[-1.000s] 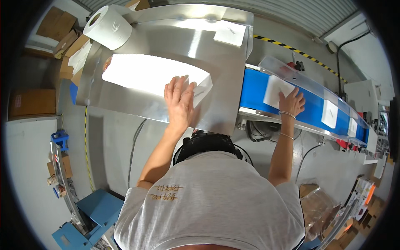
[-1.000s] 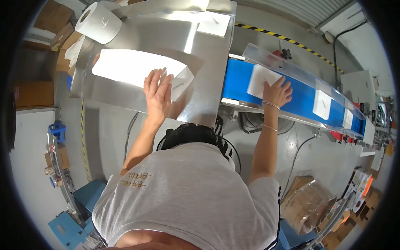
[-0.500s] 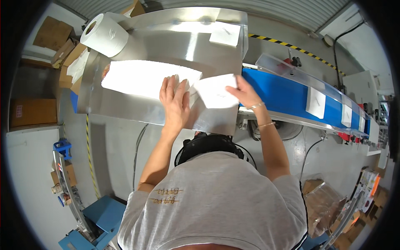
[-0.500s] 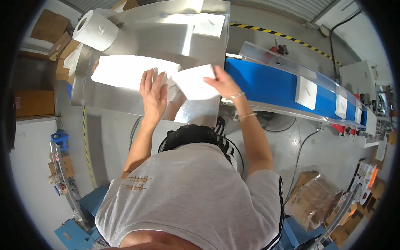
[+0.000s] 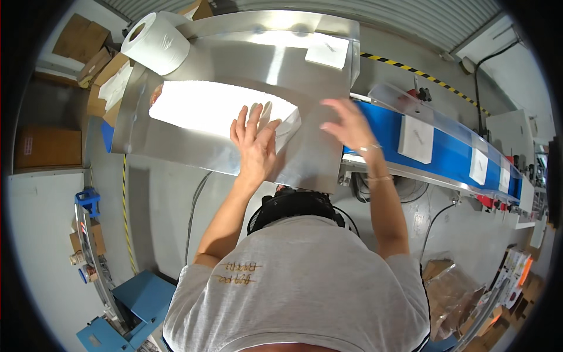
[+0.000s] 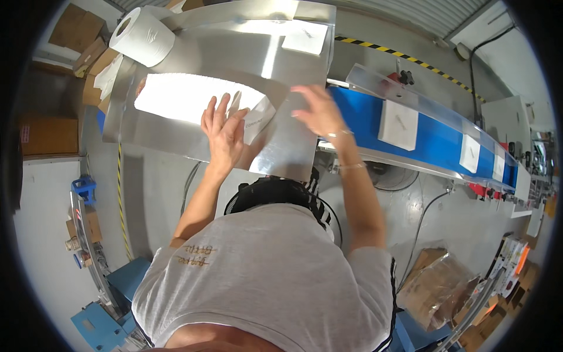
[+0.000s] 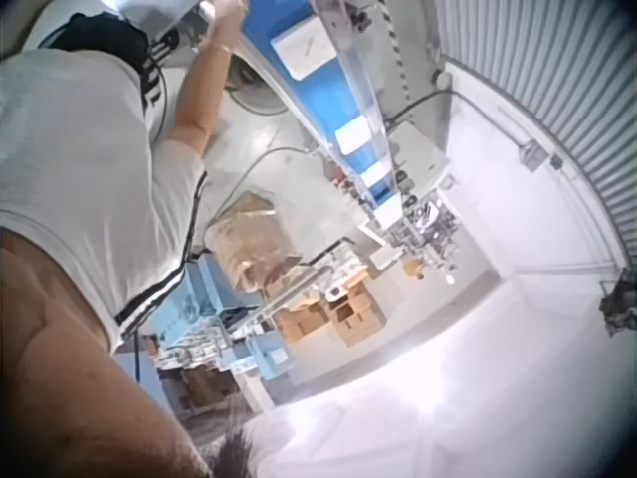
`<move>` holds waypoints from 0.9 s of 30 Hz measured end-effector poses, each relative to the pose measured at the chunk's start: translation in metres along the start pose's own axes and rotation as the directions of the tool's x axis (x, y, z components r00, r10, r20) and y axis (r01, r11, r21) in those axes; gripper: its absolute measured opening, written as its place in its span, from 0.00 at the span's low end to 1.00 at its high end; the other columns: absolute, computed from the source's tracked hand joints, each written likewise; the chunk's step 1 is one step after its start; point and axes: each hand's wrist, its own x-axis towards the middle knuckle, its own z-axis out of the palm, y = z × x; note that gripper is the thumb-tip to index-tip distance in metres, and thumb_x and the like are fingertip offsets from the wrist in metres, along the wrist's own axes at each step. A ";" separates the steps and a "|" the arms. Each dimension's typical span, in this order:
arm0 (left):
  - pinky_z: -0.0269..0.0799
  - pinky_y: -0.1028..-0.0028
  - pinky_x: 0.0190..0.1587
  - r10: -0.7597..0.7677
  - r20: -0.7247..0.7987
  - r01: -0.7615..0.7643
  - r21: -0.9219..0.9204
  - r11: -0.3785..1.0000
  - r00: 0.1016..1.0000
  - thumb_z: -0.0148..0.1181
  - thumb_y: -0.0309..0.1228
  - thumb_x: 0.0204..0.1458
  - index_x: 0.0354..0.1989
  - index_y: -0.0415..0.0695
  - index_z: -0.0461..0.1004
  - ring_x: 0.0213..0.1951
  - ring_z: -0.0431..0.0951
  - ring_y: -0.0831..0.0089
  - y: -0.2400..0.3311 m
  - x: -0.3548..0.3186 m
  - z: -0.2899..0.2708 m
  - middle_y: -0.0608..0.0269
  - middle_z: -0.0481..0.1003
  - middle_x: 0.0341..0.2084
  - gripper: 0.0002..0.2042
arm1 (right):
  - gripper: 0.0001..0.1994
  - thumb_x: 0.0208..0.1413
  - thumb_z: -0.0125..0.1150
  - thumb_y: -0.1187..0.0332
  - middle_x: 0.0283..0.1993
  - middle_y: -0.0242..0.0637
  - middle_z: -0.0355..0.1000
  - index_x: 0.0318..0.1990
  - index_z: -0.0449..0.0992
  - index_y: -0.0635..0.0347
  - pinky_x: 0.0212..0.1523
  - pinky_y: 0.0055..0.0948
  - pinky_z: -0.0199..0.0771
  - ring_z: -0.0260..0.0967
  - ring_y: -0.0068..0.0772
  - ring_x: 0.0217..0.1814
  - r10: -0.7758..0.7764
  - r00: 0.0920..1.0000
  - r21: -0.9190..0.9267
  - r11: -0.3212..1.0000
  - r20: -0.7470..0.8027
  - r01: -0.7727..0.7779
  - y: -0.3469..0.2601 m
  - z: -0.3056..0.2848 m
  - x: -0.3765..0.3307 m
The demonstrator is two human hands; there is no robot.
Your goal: Placing stacks of paper napkins onto a moving conveyor belt in a factory setting.
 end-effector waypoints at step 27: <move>0.49 0.53 0.61 -0.081 0.012 0.082 -0.081 0.993 0.997 0.59 0.23 0.47 0.50 0.44 0.73 0.61 0.56 0.47 -0.016 0.001 -0.001 0.48 0.62 0.58 0.18 | 0.18 0.57 0.60 0.63 0.41 0.33 0.70 0.49 0.67 0.65 0.45 0.25 0.69 0.65 0.21 0.42 0.268 0.954 0.636 0.715 0.135 -0.291 0.025 0.044 -0.009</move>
